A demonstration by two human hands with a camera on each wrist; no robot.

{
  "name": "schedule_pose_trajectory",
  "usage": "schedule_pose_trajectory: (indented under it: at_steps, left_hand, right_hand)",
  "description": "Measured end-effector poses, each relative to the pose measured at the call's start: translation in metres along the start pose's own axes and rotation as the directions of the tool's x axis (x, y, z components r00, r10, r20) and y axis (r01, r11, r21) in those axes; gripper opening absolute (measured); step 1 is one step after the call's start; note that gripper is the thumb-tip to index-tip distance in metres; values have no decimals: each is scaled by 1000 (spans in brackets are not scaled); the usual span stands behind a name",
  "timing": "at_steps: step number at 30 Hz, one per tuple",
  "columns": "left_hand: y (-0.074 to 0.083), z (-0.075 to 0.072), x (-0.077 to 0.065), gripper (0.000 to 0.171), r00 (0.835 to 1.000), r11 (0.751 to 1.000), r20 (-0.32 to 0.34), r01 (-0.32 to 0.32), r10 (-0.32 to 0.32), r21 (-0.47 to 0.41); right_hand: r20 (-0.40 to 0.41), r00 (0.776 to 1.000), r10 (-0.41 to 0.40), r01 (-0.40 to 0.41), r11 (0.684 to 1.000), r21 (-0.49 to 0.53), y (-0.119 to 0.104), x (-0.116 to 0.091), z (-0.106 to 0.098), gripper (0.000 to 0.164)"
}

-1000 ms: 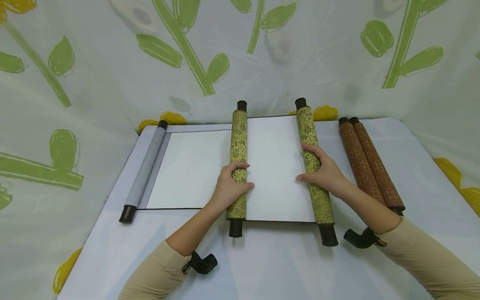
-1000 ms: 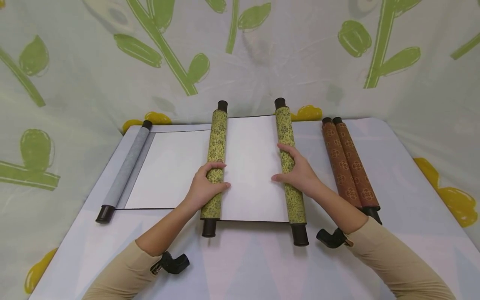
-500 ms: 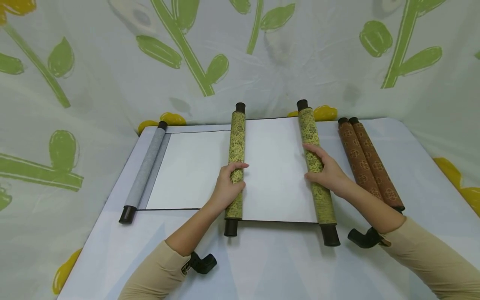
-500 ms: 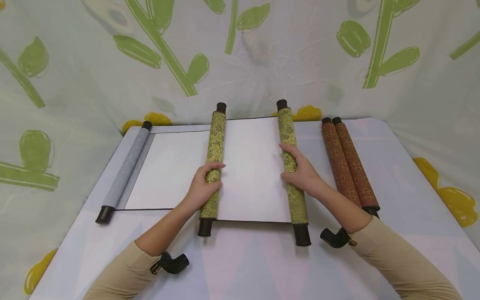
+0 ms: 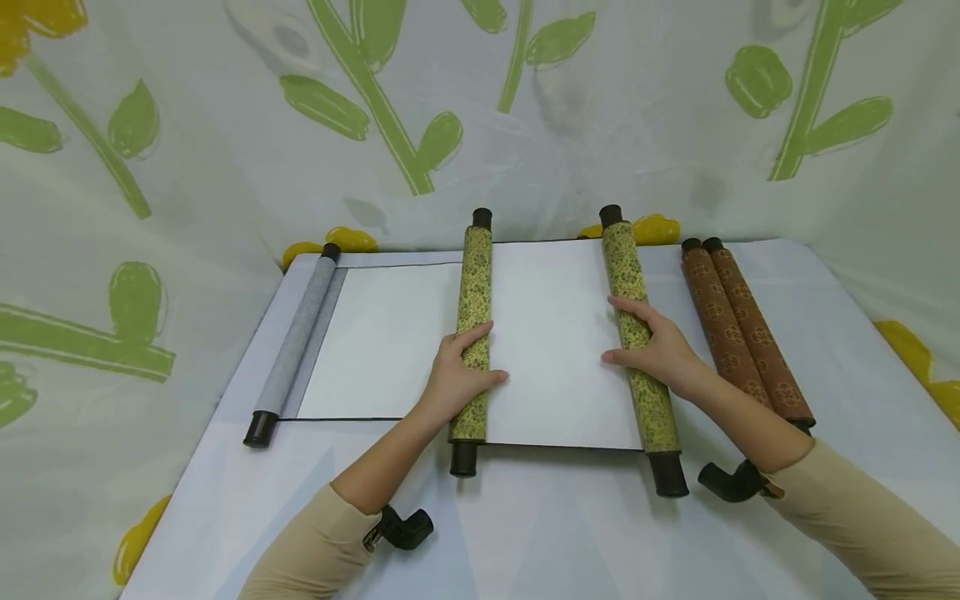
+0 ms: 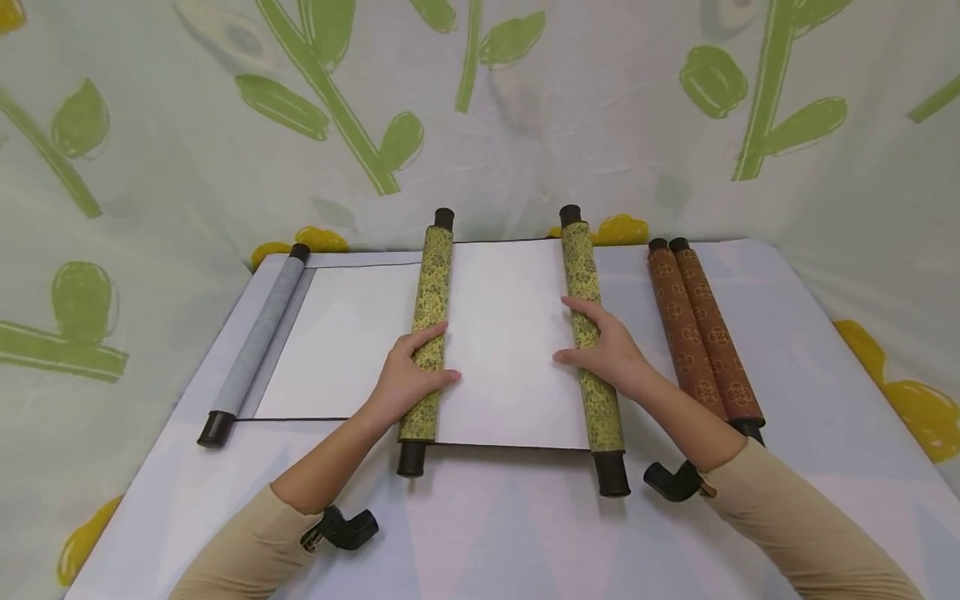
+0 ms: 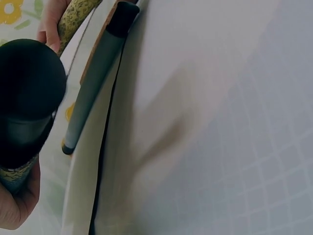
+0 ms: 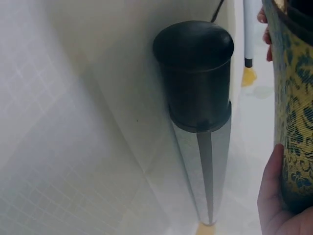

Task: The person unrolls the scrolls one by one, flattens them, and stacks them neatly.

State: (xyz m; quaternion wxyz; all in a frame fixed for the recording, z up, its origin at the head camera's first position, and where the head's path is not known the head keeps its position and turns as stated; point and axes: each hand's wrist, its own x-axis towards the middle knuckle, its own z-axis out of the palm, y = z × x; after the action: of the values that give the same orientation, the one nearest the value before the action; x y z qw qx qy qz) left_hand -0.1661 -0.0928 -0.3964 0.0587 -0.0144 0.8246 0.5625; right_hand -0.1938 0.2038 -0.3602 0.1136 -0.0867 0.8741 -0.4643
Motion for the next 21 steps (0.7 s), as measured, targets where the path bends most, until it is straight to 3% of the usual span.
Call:
schedule_pose_trajectory:
  at_steps: [9, 21]
  left_hand:
    - [2, -2, 0, 70, 999, 998, -7, -54, 54, 17]
    - [2, -10, 0, 75, 998, 998, 21, -55, 56, -33]
  right_hand:
    - [-11, 1000, -26, 26, 1000, 15, -4, -2, -4, 88]
    - [-5, 1000, -20, 20, 998, 60, 0, -1, -7, 81]
